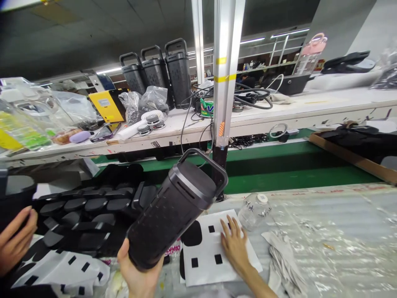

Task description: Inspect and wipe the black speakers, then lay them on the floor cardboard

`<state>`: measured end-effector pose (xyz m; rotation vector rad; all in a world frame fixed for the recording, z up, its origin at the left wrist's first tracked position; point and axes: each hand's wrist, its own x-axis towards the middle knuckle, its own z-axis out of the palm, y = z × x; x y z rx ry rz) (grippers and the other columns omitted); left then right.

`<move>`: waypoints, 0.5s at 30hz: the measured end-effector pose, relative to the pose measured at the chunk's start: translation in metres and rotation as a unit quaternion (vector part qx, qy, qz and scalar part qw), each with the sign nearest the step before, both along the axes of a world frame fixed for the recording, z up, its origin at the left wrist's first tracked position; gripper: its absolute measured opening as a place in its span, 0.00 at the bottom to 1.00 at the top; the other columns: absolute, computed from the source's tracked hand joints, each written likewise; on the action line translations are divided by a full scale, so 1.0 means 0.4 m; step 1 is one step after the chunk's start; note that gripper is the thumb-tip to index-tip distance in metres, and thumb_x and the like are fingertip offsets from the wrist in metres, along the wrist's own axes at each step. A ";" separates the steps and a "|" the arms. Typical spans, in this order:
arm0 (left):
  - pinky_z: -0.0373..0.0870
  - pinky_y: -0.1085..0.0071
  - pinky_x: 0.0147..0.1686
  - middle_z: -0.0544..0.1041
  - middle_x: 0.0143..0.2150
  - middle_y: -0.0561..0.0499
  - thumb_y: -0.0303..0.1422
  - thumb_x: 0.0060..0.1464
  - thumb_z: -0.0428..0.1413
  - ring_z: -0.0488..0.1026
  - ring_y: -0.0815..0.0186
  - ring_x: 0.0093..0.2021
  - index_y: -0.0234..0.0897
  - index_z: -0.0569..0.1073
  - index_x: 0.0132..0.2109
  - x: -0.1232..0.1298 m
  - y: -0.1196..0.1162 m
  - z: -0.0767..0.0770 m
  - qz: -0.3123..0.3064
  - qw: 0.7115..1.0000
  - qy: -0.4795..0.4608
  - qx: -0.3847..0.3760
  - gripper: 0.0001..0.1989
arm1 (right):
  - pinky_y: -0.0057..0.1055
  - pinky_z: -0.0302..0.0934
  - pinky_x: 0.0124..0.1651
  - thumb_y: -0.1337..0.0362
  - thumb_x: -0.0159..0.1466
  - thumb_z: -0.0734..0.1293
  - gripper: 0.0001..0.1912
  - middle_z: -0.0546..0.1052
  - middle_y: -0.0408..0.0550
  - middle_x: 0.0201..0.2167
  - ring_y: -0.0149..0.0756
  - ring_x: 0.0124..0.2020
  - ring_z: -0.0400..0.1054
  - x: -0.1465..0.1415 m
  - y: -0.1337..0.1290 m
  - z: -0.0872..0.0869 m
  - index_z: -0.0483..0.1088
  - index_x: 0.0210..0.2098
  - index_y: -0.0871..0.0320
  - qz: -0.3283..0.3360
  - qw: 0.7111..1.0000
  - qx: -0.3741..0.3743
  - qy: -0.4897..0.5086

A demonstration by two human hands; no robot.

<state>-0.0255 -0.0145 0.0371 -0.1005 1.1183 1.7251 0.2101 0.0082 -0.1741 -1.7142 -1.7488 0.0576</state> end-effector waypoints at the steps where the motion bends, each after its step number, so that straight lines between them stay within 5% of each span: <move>1: 0.64 0.51 0.60 0.76 0.53 0.66 0.50 0.45 0.53 0.56 0.54 0.68 0.62 0.74 0.53 0.002 0.001 -0.004 -0.007 1.000 -0.004 0.005 0.25 | 0.64 0.58 0.50 0.55 0.63 0.54 0.23 0.74 0.61 0.51 0.63 0.53 0.67 0.054 -0.037 -0.019 0.75 0.47 0.53 -0.024 1.000 -0.003 0.002; 4: 0.69 0.54 0.56 0.78 0.51 0.65 0.50 0.46 0.53 0.61 0.54 0.65 0.60 0.76 0.50 0.007 0.003 -0.013 -0.055 0.998 -0.003 0.041 0.22 | 0.70 0.55 0.47 0.45 0.57 0.55 0.26 0.74 0.61 0.47 0.71 0.51 0.66 0.199 -0.146 -0.065 0.75 0.40 0.51 -0.247 0.967 -0.019 0.050; 6: 0.71 0.58 0.55 0.79 0.50 0.64 0.50 0.47 0.54 0.65 0.55 0.63 0.58 0.78 0.48 0.005 0.004 -0.021 -0.086 0.995 0.009 0.047 0.20 | 0.69 0.57 0.44 0.42 0.52 0.57 0.23 0.74 0.61 0.38 0.73 0.45 0.67 0.270 -0.190 -0.072 0.72 0.31 0.51 -0.318 0.939 -0.023 0.131; 10: 0.71 0.64 0.54 0.80 0.49 0.58 0.46 0.49 0.54 0.70 0.59 0.59 0.52 0.77 0.48 -0.018 0.013 -0.086 -0.147 0.987 0.057 -0.015 0.19 | 0.60 0.63 0.36 0.43 0.56 0.58 0.20 0.70 0.56 0.26 0.64 0.33 0.69 0.309 -0.194 -0.007 0.65 0.27 0.53 -0.318 0.927 -0.005 0.197; 15: 0.70 0.64 0.55 0.77 0.53 0.48 0.41 0.45 0.61 0.71 0.57 0.58 0.41 0.70 0.54 -0.045 0.023 -0.268 -0.265 0.937 0.176 -0.144 0.27 | 0.53 0.60 0.54 0.48 0.65 0.57 0.23 0.72 0.60 0.46 0.53 0.50 0.67 0.187 -0.129 0.105 0.68 0.46 0.60 -0.235 0.946 0.060 0.216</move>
